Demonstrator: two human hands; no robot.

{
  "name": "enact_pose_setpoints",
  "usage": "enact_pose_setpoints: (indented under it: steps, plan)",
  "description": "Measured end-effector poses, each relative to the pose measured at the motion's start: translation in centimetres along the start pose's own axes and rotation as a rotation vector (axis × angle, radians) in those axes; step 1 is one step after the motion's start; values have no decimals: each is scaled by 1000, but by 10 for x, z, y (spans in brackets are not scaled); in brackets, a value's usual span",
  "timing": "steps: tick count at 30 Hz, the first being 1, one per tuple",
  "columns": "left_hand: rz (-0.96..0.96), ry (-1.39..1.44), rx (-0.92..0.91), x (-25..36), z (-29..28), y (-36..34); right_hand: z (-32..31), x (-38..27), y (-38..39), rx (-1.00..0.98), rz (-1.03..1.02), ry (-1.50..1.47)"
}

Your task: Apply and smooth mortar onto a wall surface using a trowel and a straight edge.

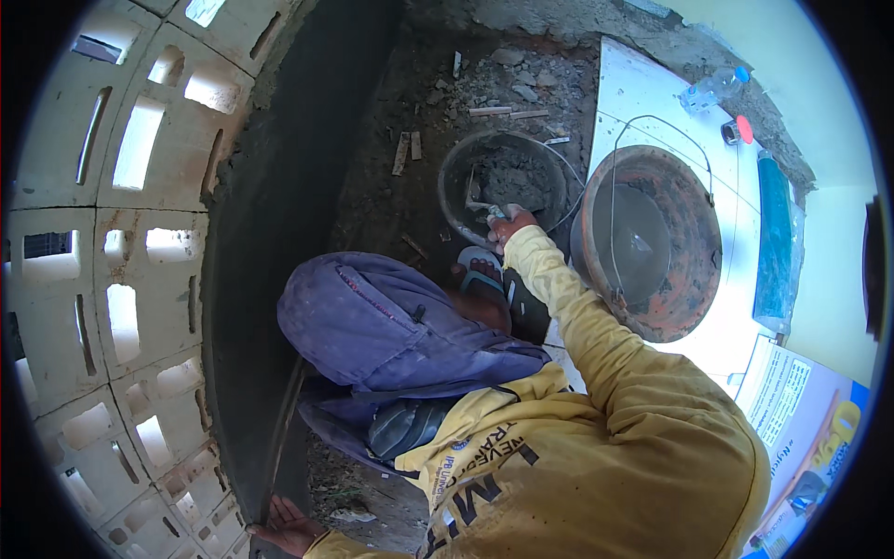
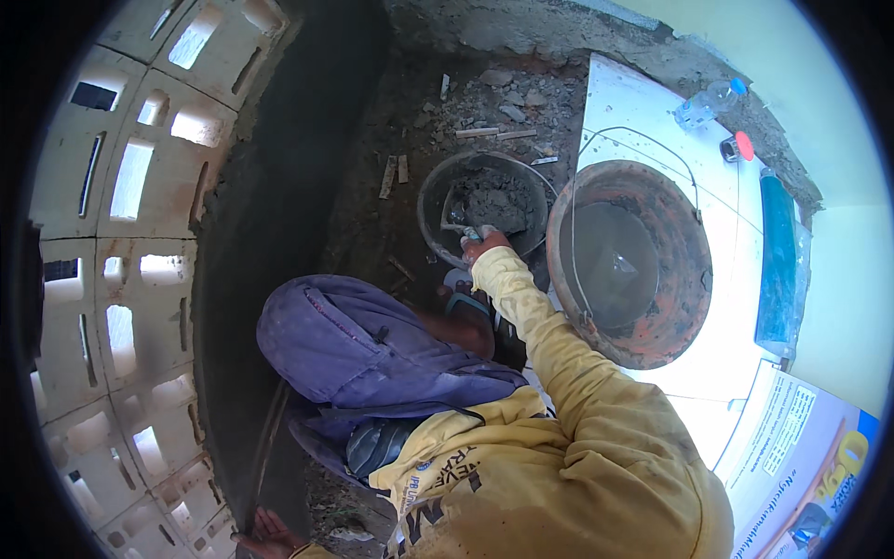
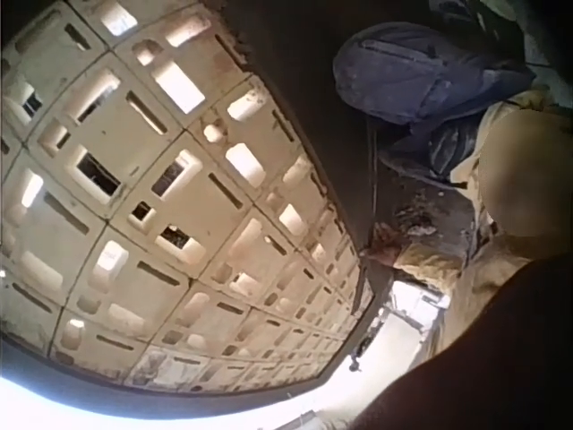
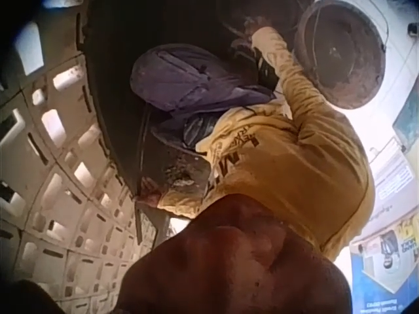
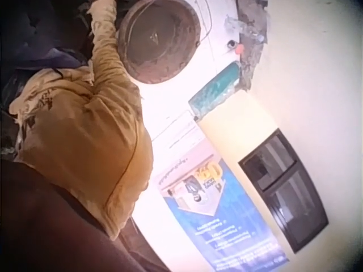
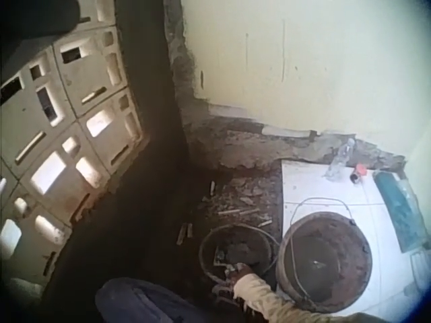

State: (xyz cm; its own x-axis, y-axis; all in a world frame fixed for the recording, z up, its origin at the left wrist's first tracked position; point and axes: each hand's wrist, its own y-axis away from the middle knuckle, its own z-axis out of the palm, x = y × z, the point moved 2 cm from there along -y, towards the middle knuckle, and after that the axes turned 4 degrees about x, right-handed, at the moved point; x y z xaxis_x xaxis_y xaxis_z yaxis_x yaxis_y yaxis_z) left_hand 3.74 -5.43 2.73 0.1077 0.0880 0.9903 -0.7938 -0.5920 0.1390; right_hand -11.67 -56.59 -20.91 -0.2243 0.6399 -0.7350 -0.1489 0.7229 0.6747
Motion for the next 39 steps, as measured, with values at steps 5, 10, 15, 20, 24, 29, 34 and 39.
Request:
enact_pose_setpoints:
  steps: [5,10,15,20,24,29,34,39]
  plan:
    - [-331,235,-285,-15,-65,-67,16,22,-48,-67,411,4]
    - [-317,57,-145,-19,-51,-42,29,53,-94,-388,661,-434]
    - [25,-98,4,-1,-13,11,29,60,-84,-383,603,-638]
    - [50,-107,-2,-6,-18,-1,21,56,-60,-391,314,-608]
    - [-33,-74,-6,-5,-15,-3,14,49,-37,-298,187,-698]
    - [61,-67,48,-2,-31,-6,30,35,-1,-243,-31,-382]
    - [-20,-25,20,-13,-25,-7,62,11,13,-287,-343,-251]
    - [22,-13,22,-4,-23,8,143,-37,26,-424,-524,-97]
